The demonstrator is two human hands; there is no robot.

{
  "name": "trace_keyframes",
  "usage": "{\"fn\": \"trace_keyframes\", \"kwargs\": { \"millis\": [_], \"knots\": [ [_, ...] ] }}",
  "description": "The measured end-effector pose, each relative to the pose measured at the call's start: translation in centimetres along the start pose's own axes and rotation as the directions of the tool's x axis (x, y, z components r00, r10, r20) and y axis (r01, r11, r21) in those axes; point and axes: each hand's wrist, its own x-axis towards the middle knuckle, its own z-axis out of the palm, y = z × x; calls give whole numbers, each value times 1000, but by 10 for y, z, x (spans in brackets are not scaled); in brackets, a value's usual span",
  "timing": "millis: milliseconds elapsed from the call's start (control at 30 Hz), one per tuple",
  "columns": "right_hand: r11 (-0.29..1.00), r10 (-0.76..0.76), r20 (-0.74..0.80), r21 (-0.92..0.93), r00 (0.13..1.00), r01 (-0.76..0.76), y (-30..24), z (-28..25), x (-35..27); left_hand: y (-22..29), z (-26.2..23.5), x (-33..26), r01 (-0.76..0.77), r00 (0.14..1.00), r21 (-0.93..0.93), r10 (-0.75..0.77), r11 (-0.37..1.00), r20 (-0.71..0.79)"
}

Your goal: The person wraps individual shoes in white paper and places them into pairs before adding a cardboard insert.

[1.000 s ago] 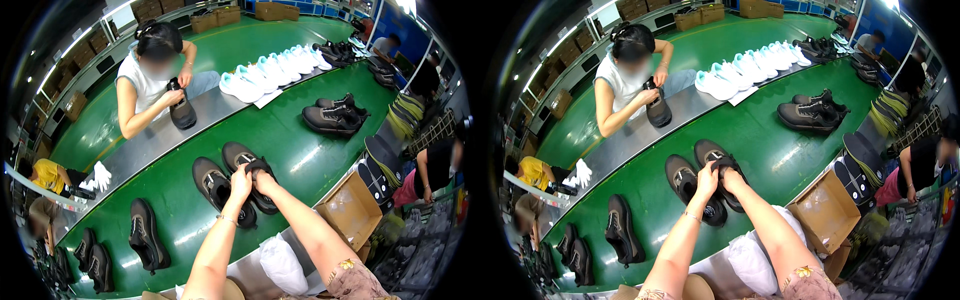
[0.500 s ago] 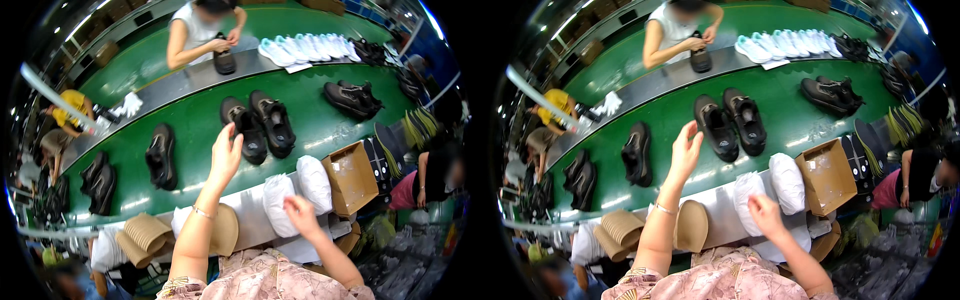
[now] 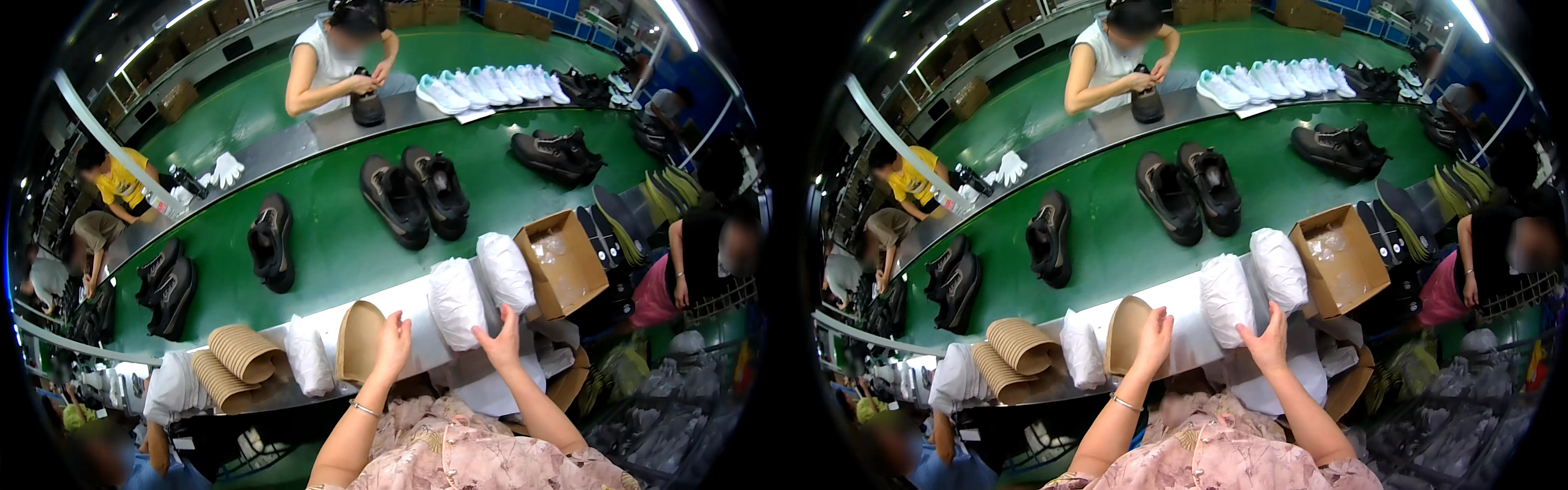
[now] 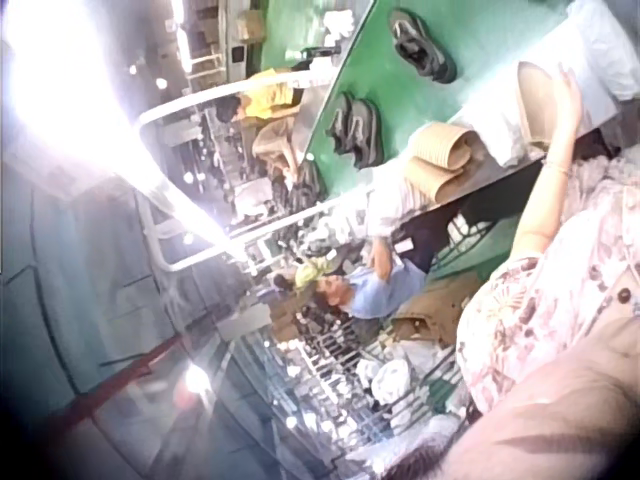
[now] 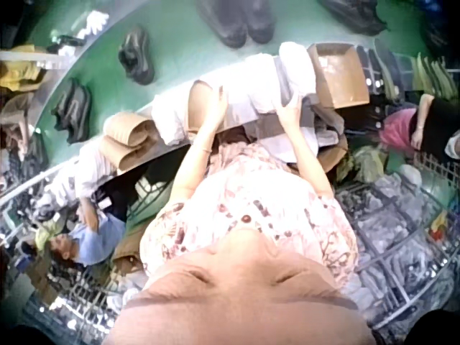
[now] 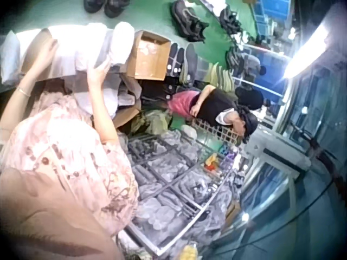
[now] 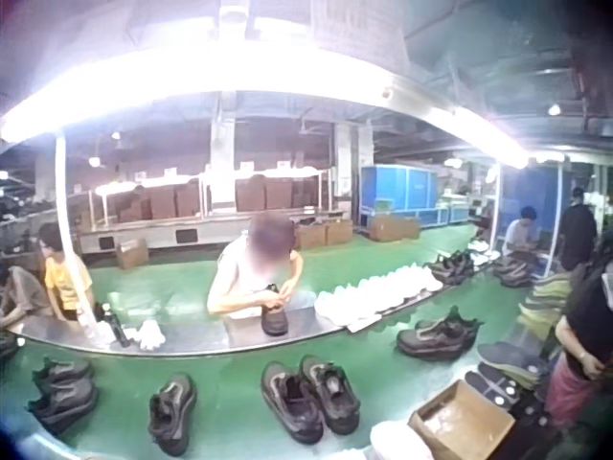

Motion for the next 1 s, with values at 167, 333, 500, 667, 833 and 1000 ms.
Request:
{"fn": "trace_keyframes", "kwargs": {
  "millis": [167,333,500,667,833,1000],
  "knots": [
    [974,132,187,159,973,-163,19,25,-27,-25,70,-1,562,802,-274,-433,781,411],
    [990,132,101,44,986,-137,5,24,-24,-26,78,-5,642,741,-322,-456,696,492],
    [991,-43,-62,-127,997,35,-4,11,-26,8,69,-4,601,794,-373,-478,707,375],
    [996,-51,-91,64,994,57,-44,-23,-15,29,49,10,435,900,-574,-362,694,245],
    [963,-111,91,256,990,84,-91,-18,0,48,32,42,437,897,-884,-161,168,412],
    [719,72,418,608,906,-338,-108,4,25,31,10,62,502,862,-860,-23,-93,506]
  ]
}}
